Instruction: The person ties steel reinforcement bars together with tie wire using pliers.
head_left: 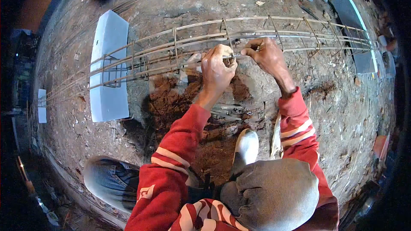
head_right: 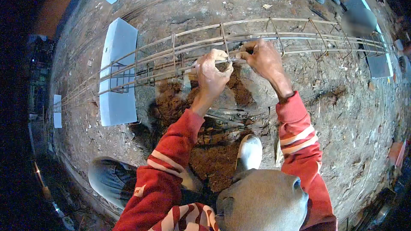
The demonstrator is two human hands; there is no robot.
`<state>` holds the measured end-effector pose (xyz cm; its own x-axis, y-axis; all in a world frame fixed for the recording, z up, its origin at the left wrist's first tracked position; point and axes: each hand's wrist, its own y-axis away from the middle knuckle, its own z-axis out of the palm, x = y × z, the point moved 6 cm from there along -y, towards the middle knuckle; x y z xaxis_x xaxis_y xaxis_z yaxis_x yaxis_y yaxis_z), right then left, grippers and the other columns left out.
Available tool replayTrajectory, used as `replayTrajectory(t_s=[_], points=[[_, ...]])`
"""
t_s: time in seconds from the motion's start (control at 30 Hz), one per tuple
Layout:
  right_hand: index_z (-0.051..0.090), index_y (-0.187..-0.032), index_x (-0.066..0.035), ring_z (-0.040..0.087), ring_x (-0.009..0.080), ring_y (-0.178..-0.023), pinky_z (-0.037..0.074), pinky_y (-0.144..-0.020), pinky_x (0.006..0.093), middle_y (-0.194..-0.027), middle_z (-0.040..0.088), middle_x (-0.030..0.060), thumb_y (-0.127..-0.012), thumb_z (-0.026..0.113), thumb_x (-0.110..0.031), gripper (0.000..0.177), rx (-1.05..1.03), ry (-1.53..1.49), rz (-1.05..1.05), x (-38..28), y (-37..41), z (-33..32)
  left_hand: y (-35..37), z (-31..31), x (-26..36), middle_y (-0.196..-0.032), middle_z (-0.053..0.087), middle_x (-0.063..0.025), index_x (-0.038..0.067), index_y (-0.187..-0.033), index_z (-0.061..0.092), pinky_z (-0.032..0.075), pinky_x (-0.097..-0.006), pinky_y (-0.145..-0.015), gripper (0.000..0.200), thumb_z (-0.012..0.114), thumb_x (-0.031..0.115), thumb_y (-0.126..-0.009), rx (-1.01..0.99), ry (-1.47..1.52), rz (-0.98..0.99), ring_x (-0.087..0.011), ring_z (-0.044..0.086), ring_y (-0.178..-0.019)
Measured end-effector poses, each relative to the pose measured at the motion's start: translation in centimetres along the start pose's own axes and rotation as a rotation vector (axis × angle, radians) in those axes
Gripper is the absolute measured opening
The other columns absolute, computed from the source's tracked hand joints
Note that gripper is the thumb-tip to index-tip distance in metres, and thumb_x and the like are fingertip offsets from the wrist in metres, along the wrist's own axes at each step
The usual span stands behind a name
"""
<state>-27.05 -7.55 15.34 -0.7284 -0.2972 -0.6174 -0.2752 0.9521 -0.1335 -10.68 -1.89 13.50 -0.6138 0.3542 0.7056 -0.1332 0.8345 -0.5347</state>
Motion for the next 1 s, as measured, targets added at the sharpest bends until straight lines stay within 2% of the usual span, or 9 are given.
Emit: replayTrajectory(t_s=[0.17, 0.37, 0.43, 0.53, 0.57, 0.73, 0.83, 0.87, 1.0], points=[[0.078, -0.094, -0.015, 0.07, 0.035, -0.078, 0.054, -0.073, 0.0426, -0.079, 0.071, 0.0154, -0.08, 0.076, -0.026, 0.018, -0.149, 0.062, 0.134, 0.0, -1.8, 0.8, 0.3, 0.0, -0.3, -0.082, 0.068, -0.0087, 0.008, -0.086, 0.062, 0.048, -0.0412, -0.076, 0.027, 0.079, 0.006, -0.065, -0.008, -0.061, 0.028, -0.0312, 0.065, -0.08], [0.077, -0.094, -0.009, 0.069, 0.031, -0.072, 0.053, -0.069, 0.0415, -0.078, 0.071, 0.0141, -0.08, 0.077, -0.025, 0.022, -0.171, 0.087, -0.02, 0.5, -3.2, 2.0, 0.4, -0.2, -0.6, -0.088, 0.072, -0.0066, 0.009, -0.091, 0.067, 0.049, -0.0375, -0.079, 0.029, 0.084, 0.011, -0.068, 0.028, -0.029, 0.043, -0.0262, 0.069, -0.082], [0.076, -0.095, -0.008, 0.069, 0.0334, -0.076, 0.053, -0.07, 0.0419, -0.082, 0.071, 0.0148, -0.08, 0.077, -0.024, 0.022, 0.065, 0.113, -0.166, -0.5, -1.8, 1.2, 0.3, -0.2, -0.6, -0.088, 0.072, -0.0066, 0.008, -0.091, 0.067, 0.05, -0.037, -0.078, 0.03, 0.084, 0.011, -0.067, 0.022, -0.03, 0.036, -0.026, 0.069, -0.082], [0.076, -0.093, -0.007, 0.069, 0.0354, -0.08, 0.053, -0.07, 0.042, -0.087, 0.072, 0.0152, -0.081, 0.076, -0.022, 0.019, 0.133, 0.155, -0.252, 0.0, -0.7, 2.3, 0.6, -0.1, -1.1, -0.088, 0.072, -0.0067, 0.008, -0.091, 0.067, 0.05, -0.0368, -0.077, 0.03, 0.084, 0.011, -0.067, 0.013, -0.035, 0.027, -0.0259, 0.069, -0.081], [0.076, -0.095, -0.007, 0.069, 0.0342, -0.081, 0.053, -0.072, 0.0421, -0.09, 0.072, 0.0156, -0.085, 0.072, -0.022, 0.019, -0.005, 0.086, -0.11, 0.9, -1.0, 3.5, 0.6, 0.1, -1.2, -0.088, 0.072, -0.0067, 0.008, -0.091, 0.067, 0.051, -0.037, -0.076, 0.029, 0.084, 0.01, -0.067, 0.015, -0.031, 0.034, -0.0261, 0.069, -0.081], [0.073, -0.105, -0.005, 0.069, 0.0326, -0.078, 0.053, -0.073, 0.044, -0.093, 0.072, 0.0174, -0.092, 0.063, -0.026, 0.026, -0.471, -0.168, -0.18, 2.4, -3.2, 5.8, 0.8, 0.1, -0.9, -0.085, 0.072, -0.0078, 0.008, -0.088, 0.068, 0.052, -0.0379, -0.075, 0.024, 0.083, 0.009, -0.068, 0.014, -0.085, -0.013, -0.0263, 0.069, -0.078], [0.07, -0.095, -0.004, 0.064, 0.0412, -0.085, 0.051, -0.077, 0.0485, -0.088, 0.068, 0.0205, -0.093, 0.061, -0.025, 0.023, 0.014, 0.07, -0.316, 0.3, -0.2, 3.5, 0.7, 0.0, -1.0, -0.084, 0.071, -0.0118, 0.007, -0.086, 0.071, 0.052, -0.0406, -0.073, 0.019, 0.081, 0.011, -0.07, 0.044, -0.046, 0.014, -0.0314, 0.068, -0.078], [0.068, -0.099, -0.003, 0.064, 0.0391, -0.091, 0.049, -0.082, 0.047, -0.09, 0.069, 0.0194, -0.089, 0.064, -0.015, 0.016, 0.019, -0.072, -0.162, -1.3, 1.0, 2.1, 0.7, 0.1, -1.2, -0.083, 0.071, -0.0118, 0.007, -0.085, 0.07, 0.051, -0.0404, -0.074, 0.019, 0.081, 0.01, -0.07, 0.04, -0.027, 0.022, -0.0314, 0.067, -0.078], [0.065, -0.106, -0.003, 0.062, 0.0363, -0.101, 0.045, -0.093, 0.0481, -0.1, 0.068, 0.0155, -0.083, 0.067, -0.007, 0.024, 0.417, -0.038, -0.25, -1.2, 6.7, 2.5, 0.9, 0.0, -1.4, -0.083, 0.072, -0.0088, 0.009, -0.085, 0.07, 0.051, -0.038, -0.074, 0.021, 0.083, 0.009, -0.069, 0.047, -0.019, 0.089, -0.0286, 0.068, -0.078]])
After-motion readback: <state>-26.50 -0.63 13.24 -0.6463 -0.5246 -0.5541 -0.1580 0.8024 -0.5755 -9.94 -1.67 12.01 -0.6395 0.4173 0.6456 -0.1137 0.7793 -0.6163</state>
